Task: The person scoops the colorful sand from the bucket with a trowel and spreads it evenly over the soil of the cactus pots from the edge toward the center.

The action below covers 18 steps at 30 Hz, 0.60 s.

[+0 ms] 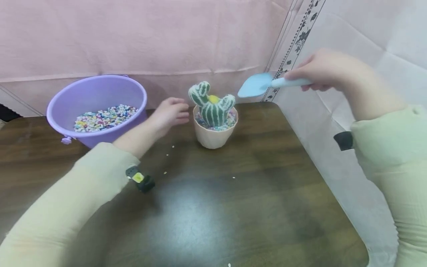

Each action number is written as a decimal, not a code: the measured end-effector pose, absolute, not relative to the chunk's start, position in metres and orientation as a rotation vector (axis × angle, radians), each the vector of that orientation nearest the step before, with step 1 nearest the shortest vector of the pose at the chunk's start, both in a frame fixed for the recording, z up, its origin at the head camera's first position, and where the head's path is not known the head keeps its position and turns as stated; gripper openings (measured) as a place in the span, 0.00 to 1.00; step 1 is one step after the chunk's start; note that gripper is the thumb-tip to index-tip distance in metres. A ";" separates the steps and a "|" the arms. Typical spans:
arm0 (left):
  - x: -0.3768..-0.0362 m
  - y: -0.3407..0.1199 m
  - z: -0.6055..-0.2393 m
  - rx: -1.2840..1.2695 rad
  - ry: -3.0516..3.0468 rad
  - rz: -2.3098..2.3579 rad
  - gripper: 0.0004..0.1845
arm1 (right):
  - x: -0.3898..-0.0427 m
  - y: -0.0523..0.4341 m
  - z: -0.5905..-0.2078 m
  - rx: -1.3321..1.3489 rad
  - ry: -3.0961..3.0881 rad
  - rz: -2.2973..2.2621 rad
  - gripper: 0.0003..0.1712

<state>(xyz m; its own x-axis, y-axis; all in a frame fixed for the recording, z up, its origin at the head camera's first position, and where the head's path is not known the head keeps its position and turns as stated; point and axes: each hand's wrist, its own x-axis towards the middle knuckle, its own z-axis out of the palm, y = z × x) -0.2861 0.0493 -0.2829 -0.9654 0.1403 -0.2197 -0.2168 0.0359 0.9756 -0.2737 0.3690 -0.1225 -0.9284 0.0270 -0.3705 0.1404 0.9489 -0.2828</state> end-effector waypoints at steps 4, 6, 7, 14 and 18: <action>-0.277 0.022 -0.250 -0.012 2.054 2.051 0.23 | -0.278 0.387 -0.113 0.150 2.772 -0.647 0.13; -0.273 0.005 -0.237 0.006 2.064 2.082 0.22 | -0.283 0.391 -0.111 0.130 2.795 -0.837 0.12; -0.271 -0.003 -0.231 0.004 2.064 2.104 0.22 | -0.285 0.391 -0.110 0.110 2.797 -0.934 0.12; -0.274 -0.080 -0.215 -0.100 2.006 2.318 0.26 | -0.309 0.340 -0.105 -0.028 2.632 -1.308 0.06; -0.282 -0.128 -0.229 -0.207 2.020 2.334 0.32 | -0.314 0.285 -0.114 -0.106 2.652 -1.215 0.02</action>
